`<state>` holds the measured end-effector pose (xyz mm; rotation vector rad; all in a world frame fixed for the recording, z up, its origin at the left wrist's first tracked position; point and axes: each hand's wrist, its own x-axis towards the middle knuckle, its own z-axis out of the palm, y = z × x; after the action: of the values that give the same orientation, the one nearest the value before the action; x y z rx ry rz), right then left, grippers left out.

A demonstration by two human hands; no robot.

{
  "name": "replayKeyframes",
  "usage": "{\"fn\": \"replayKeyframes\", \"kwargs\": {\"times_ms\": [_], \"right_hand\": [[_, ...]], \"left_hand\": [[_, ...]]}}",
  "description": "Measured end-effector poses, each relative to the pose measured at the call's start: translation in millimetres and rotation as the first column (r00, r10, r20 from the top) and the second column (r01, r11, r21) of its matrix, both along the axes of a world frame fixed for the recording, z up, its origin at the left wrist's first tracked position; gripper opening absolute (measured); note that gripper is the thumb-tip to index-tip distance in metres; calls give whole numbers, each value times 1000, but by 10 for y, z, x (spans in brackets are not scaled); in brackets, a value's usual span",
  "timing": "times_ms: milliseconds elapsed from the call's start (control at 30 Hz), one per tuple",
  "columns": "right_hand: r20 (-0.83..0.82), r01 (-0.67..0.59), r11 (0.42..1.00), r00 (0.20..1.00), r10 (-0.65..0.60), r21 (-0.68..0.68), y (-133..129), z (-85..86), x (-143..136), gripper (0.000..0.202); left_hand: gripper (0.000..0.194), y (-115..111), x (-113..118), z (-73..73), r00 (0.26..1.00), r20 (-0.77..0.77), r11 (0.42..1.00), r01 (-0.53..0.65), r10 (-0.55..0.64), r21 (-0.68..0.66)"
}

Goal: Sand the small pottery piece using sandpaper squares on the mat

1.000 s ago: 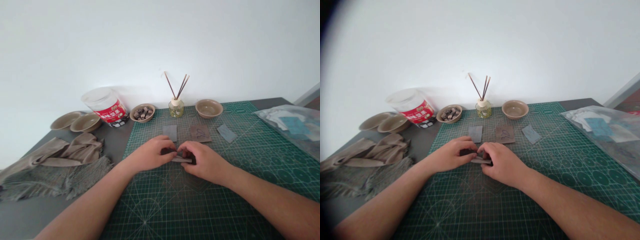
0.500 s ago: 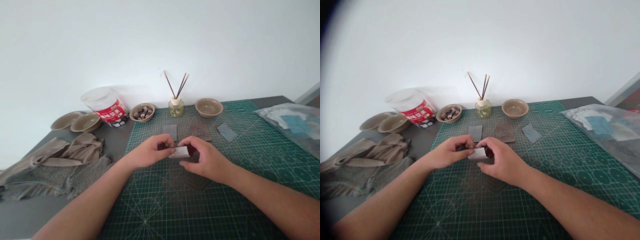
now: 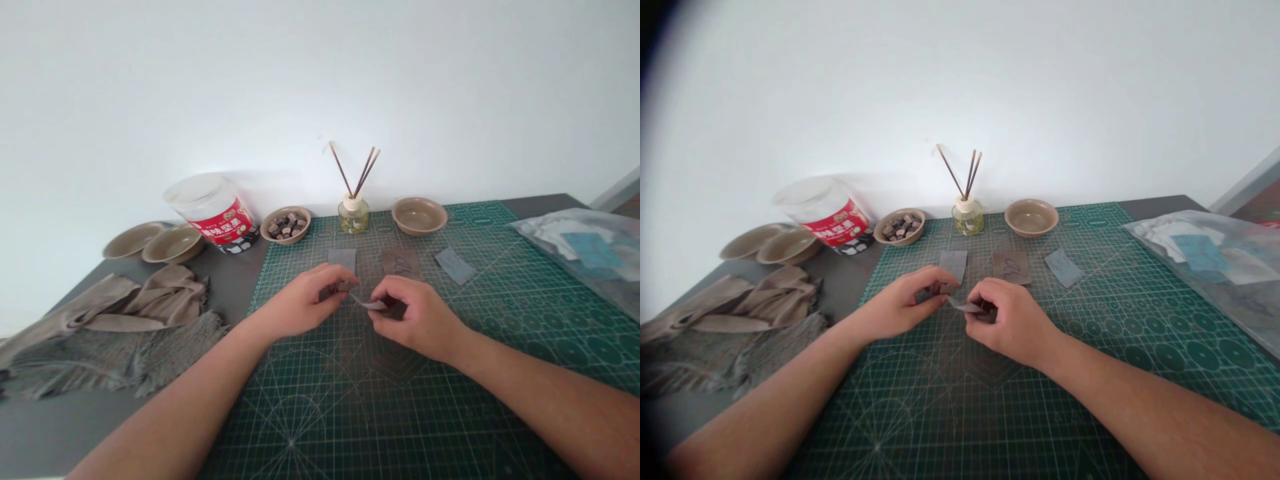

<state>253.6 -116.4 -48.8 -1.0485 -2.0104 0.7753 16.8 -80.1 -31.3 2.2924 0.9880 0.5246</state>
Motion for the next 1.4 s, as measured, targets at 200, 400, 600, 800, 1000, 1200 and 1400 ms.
{"fn": "replayKeyframes", "kwargs": {"times_ms": [200, 400, 600, 800, 1000, 1200, 1400], "right_hand": [[8, 8, 998, 1000, -7, -56, 2, 7, -1, 14], [4, -17, 998, 1000, 17, -68, 5, -10, -27, 12], [-151, -59, 987, 988, 36, -148, -10, 24, -4, 20], [-290, -76, 957, 957, -9, -281, -25, 39, 19, 19], [-346, -127, 937, 938, 7, -325, -40, 105, 41, 10], [-585, -317, 848, 811, 11, -424, 10, 1, 51, 13], [-607, -352, 786, 794, -38, -509, 7, -71, 24, 7]], "left_hand": [[15, -6, 4, -34, 983, 98, 988, -156, 157, -19], [14, -29, 43, -53, 985, 140, 991, -84, 97, -102], [14, -2, 39, -92, 960, 245, 971, -77, 134, -228], [12, -37, 79, -91, 933, 316, 927, -45, 172, -372], [11, -17, 74, -100, 928, 304, 921, -88, 214, -380], [16, -16, 84, -136, 907, 361, 897, -38, 217, -441], [36, -52, 128, -104, 893, 390, 858, 7, 226, -513]]}}
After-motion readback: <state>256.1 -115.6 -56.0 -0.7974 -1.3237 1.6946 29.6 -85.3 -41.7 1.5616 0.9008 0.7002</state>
